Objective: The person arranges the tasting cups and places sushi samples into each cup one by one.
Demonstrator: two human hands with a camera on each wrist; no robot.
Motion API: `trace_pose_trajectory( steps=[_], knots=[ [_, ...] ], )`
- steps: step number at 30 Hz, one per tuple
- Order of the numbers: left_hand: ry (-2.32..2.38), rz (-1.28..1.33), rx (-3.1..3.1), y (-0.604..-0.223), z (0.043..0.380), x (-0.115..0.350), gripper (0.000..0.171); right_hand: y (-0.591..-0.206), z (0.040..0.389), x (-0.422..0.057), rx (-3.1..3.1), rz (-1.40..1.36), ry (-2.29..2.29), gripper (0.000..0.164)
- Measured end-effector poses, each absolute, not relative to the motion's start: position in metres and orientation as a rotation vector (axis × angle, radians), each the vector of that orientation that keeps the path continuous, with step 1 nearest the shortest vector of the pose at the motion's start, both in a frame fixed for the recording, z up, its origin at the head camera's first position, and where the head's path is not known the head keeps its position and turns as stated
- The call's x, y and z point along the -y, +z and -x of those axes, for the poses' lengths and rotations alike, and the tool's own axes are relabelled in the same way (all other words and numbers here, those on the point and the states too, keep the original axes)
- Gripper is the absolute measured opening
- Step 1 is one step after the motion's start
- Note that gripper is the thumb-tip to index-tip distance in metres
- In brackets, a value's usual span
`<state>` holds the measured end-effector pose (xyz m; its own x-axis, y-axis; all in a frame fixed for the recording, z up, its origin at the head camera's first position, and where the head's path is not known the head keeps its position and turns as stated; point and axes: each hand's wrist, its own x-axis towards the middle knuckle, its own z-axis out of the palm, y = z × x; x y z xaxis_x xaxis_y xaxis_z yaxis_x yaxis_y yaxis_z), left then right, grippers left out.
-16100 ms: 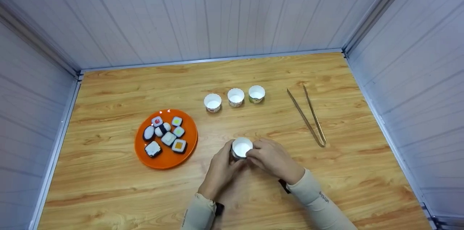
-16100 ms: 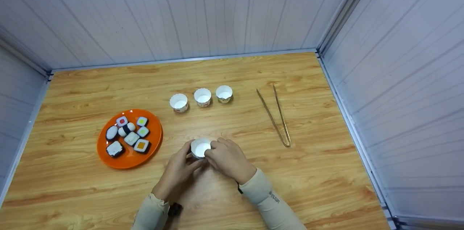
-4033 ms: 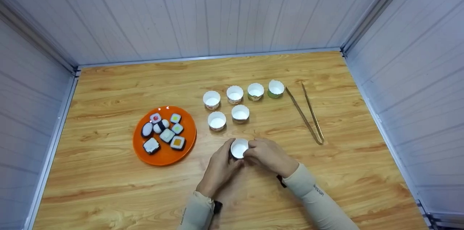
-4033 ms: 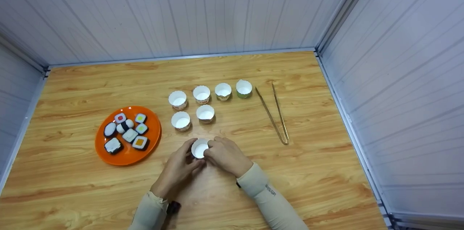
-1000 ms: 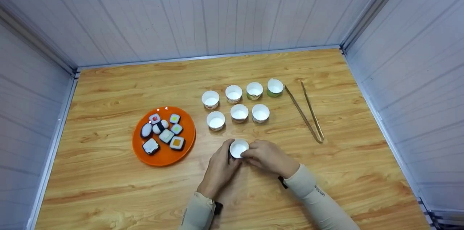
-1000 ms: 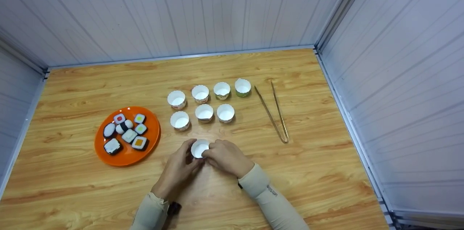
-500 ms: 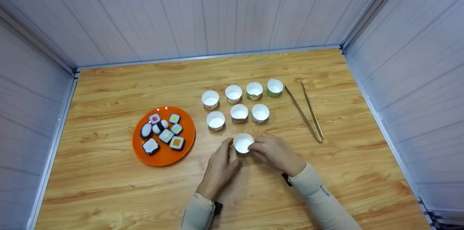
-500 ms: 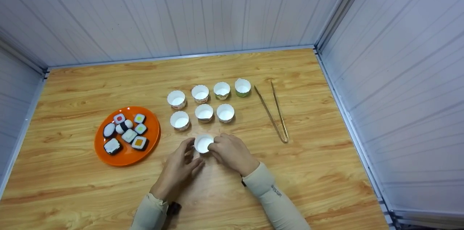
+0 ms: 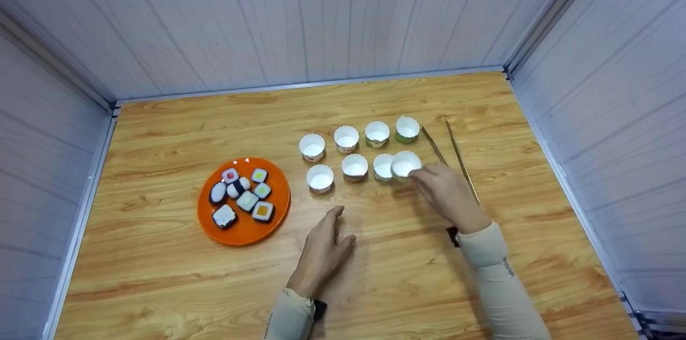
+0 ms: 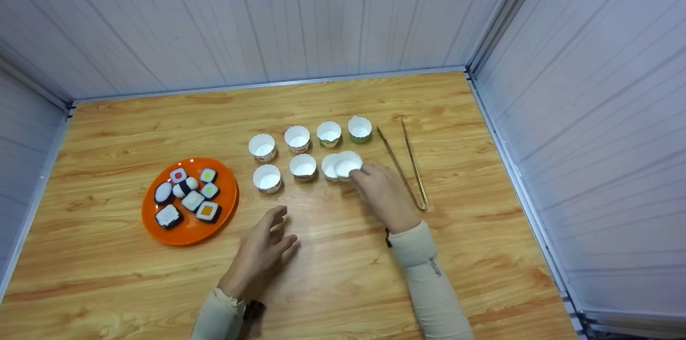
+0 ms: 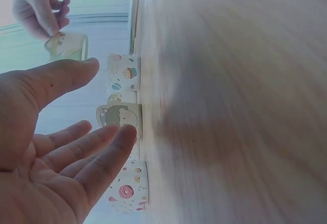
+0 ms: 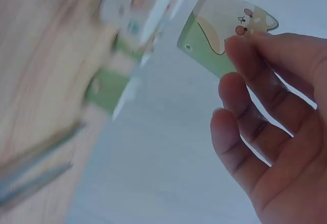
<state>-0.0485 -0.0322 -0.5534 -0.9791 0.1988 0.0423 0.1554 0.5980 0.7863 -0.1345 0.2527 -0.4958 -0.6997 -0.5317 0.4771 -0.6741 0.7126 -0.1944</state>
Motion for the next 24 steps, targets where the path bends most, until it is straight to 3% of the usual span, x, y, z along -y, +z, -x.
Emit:
trace_pose_trajectory(
  steps=[11,24],
  knots=[
    [1.328,-0.294,-2.779,-0.553,0.047,0.036,0.063,-0.527,0.164,-0.284,2.824,-0.601,0.456,0.009],
    [1.347,-0.262,-2.788,-0.552,0.046,0.038,0.061,-0.541,0.172,-0.283,2.929,-0.572,0.492,0.013]
  ],
)
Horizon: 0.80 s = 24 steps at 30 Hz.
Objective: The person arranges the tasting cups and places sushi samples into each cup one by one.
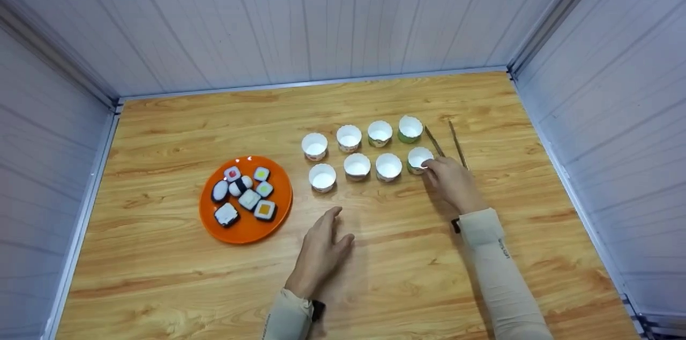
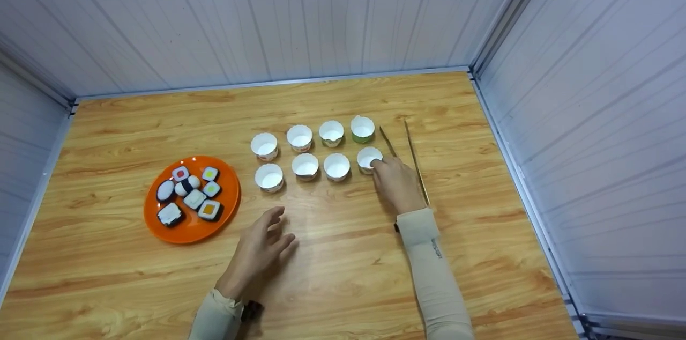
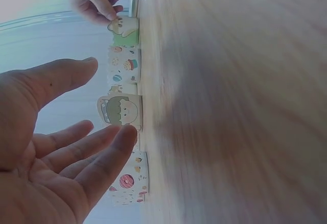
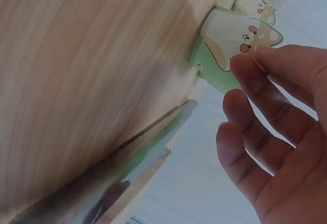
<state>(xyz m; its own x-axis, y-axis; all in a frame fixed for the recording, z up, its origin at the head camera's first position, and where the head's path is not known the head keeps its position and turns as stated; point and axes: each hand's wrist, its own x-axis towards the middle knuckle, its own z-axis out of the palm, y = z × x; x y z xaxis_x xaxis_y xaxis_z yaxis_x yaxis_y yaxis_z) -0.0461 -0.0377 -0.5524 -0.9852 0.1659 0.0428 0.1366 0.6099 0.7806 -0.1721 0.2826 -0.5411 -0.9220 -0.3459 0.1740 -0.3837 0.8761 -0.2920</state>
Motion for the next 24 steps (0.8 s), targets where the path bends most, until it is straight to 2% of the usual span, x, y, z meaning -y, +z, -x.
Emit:
trace_pose_trajectory(
  steps=[6,11,17,24],
  knots=[
    [1.38,-0.255,-2.857,-0.545,0.042,0.044,0.055,-0.533,0.165,-0.283,2.865,-0.58,0.507,0.017],
    [1.343,-0.147,-2.942,-0.534,0.039,0.06,0.054,-0.524,0.159,-0.285,2.807,-0.577,0.507,0.017],
    [1.311,0.116,-2.99,-0.516,0.034,0.097,0.055,-0.52,0.154,-0.294,2.801,-0.545,0.49,0.018],
    [1.255,0.308,-3.142,-0.516,0.027,0.153,0.054,-0.524,0.151,-0.307,2.744,-0.501,0.483,0.018]
  ],
)
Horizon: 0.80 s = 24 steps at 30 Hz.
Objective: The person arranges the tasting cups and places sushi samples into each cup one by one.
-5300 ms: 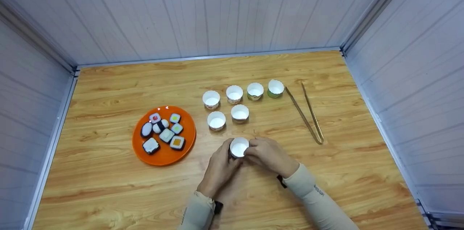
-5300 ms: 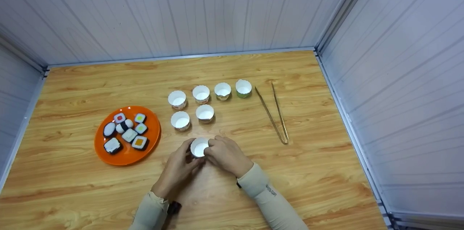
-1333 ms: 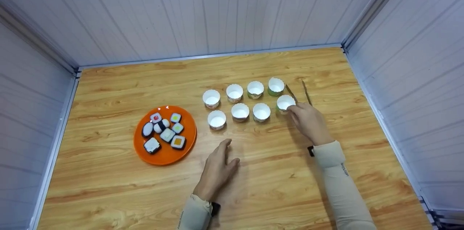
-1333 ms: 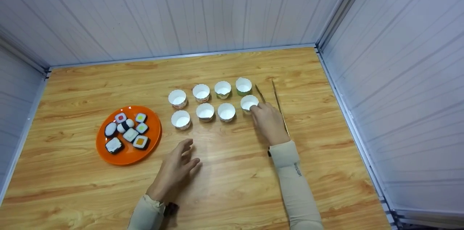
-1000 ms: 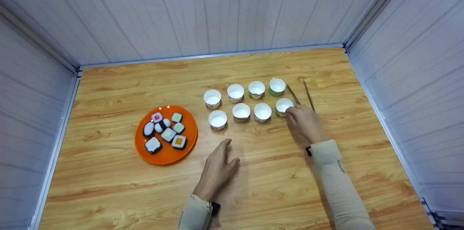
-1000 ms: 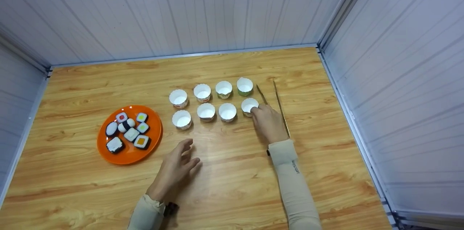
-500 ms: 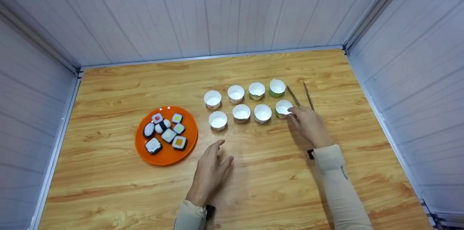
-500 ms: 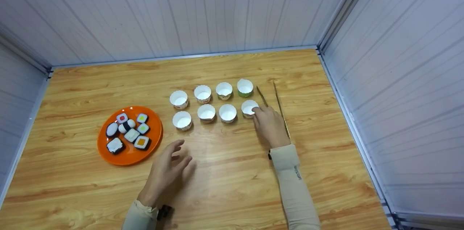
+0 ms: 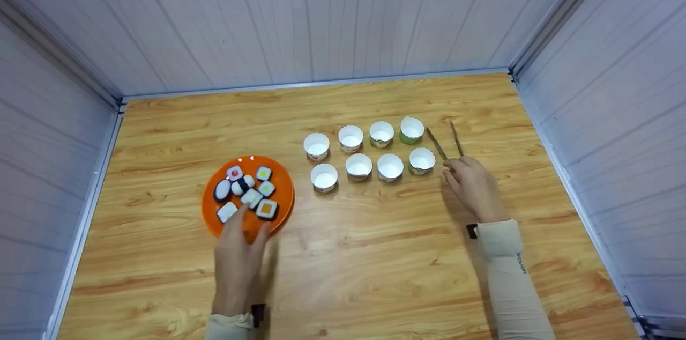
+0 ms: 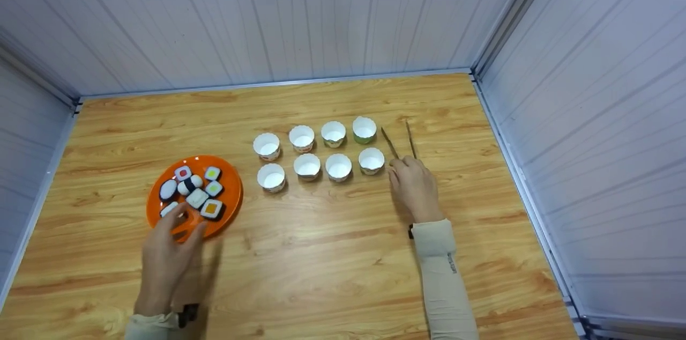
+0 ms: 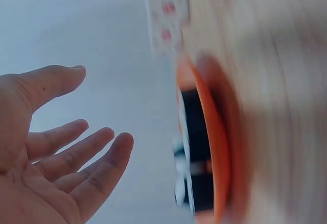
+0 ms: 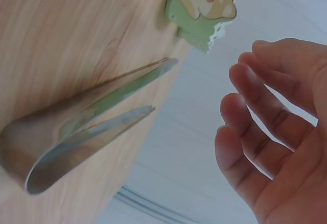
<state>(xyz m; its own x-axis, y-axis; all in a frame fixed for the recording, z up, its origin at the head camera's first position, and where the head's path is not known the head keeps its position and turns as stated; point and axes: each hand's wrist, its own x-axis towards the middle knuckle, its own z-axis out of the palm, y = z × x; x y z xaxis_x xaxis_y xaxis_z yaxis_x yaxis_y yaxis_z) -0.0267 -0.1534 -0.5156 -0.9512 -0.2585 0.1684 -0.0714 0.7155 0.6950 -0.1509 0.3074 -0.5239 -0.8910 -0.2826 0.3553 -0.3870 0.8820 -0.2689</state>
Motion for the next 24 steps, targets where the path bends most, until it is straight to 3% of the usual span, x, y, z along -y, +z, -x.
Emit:
trace_pose_trajectory(
  steps=[6,17,24],
  knots=[
    [-1.058,-0.564,2.771,-0.524,0.026,0.191,0.06,-0.526,0.152,-0.318,2.789,-0.358,0.486,0.026],
    [-1.262,-0.86,2.941,-0.544,0.032,0.214,0.079,-0.545,0.162,-0.329,3.062,0.001,0.485,0.069],
    [-1.319,-0.891,2.932,-0.545,0.038,0.217,0.086,-0.55,0.167,-0.332,3.219,0.109,0.504,0.069]
  ],
)
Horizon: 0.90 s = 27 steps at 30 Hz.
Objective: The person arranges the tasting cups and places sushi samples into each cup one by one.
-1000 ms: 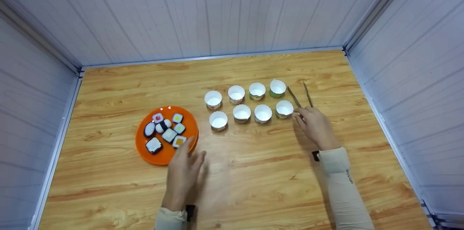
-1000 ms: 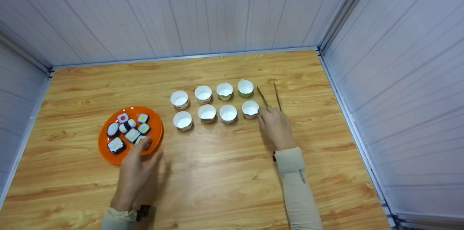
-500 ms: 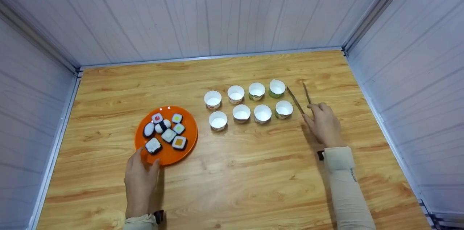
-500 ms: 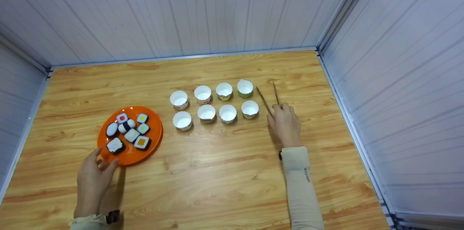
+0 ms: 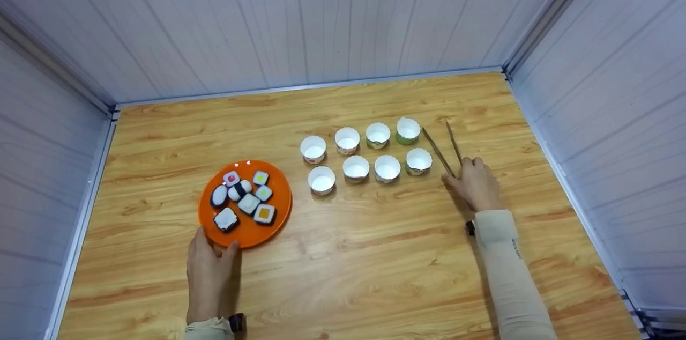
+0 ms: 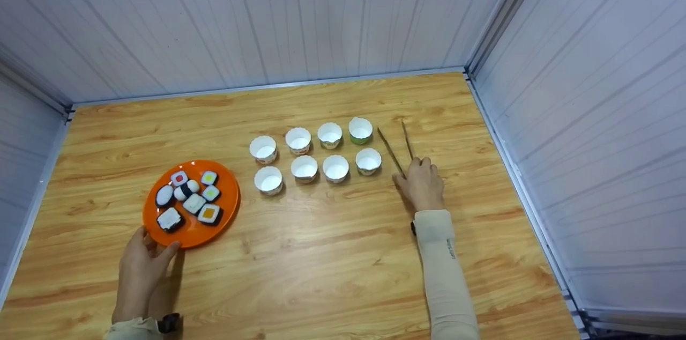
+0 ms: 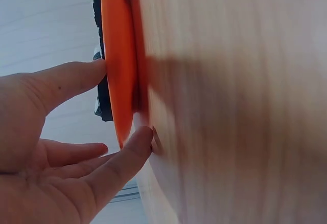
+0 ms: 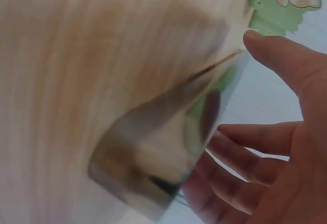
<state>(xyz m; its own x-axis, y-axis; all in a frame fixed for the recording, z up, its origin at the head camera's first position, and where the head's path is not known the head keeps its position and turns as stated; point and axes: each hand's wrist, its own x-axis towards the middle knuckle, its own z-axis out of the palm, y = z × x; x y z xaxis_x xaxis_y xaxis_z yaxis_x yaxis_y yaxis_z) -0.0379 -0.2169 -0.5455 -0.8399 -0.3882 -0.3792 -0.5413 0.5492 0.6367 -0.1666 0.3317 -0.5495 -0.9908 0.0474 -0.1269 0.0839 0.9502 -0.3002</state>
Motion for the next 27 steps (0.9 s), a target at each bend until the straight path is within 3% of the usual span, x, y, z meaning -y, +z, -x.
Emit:
trace_pose_trajectory(
  steps=[9,27],
  knots=[
    [1.203,0.692,-2.665,-0.547,0.037,0.219,0.078,-0.55,0.171,-0.335,-2.922,-0.111,-0.552,0.045],
    [1.255,0.727,-2.58,-0.549,0.041,0.22,0.076,-0.531,0.163,-0.327,-3.05,-0.134,-0.691,0.054]
  ],
)
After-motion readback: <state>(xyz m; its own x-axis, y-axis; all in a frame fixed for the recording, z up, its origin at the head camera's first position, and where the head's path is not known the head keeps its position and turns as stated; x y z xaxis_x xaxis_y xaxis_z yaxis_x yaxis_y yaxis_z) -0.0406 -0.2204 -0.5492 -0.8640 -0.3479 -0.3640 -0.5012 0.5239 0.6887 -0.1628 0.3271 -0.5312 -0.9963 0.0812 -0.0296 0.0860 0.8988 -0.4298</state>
